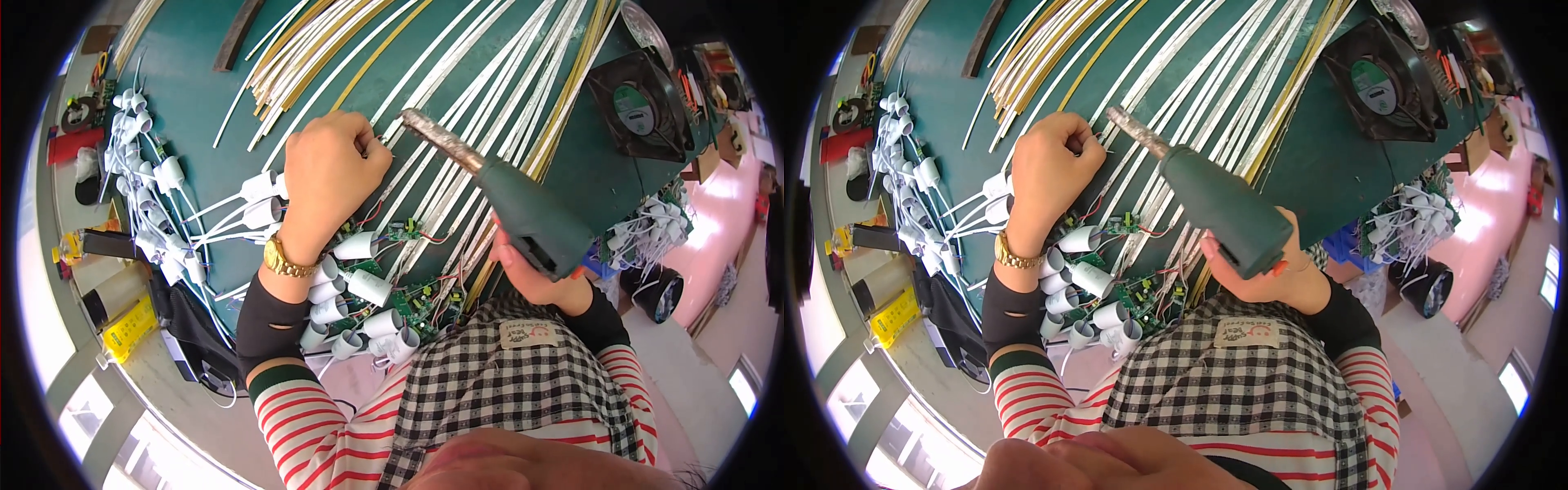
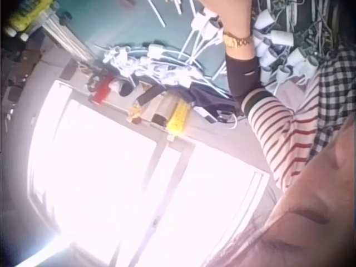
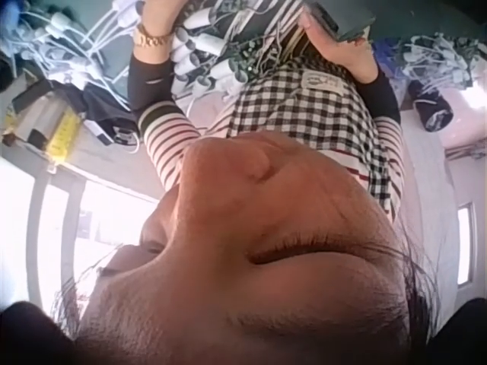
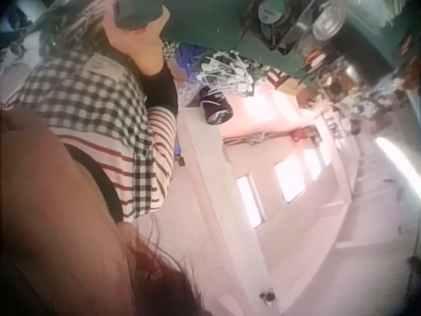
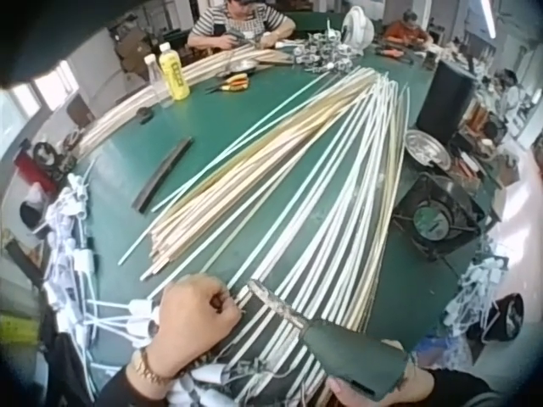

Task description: The person assembles LED light strips by hand, joining them with wiring harnesses and plastic diffusers, then heat-sealing the connections with a heat gun.

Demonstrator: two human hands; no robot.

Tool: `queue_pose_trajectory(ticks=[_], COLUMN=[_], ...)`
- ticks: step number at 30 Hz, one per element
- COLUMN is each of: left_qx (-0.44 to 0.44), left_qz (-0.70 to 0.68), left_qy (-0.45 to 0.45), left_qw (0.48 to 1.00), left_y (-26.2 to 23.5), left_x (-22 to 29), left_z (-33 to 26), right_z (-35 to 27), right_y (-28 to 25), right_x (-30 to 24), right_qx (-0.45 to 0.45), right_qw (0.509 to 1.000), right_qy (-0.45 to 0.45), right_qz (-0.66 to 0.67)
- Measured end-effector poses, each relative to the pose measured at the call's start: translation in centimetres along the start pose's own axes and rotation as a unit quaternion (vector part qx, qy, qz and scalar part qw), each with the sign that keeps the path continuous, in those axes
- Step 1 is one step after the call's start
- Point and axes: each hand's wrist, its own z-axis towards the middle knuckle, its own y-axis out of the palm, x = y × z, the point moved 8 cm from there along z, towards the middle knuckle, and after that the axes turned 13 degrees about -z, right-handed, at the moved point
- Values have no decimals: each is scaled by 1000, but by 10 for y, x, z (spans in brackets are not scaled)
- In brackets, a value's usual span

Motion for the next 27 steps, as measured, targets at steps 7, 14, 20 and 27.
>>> queue_pose_trajectory(ticks=[7, 14, 20, 27], left_qx=[-4, -12, -9, -12], left_qz=[8, 21, 21, 9], left_qy=[2, 12, 7, 5], left_qw=[1000, 1000, 1000, 1000], left_y=[2, 1, -1, 0], left_x=[-2, 2, 0, 1], left_z=[-3, 0, -1, -1], right_z=[-4, -7, -14, -10], right_y=[-5, -7, -7, -2], right_x=[14, 11, 19, 23], right_qx=[78, 92, 81, 116], right_qw=[965, 946, 950, 884], right_qy=[92, 56, 97, 138], right_qz=[231, 306, 287, 432])
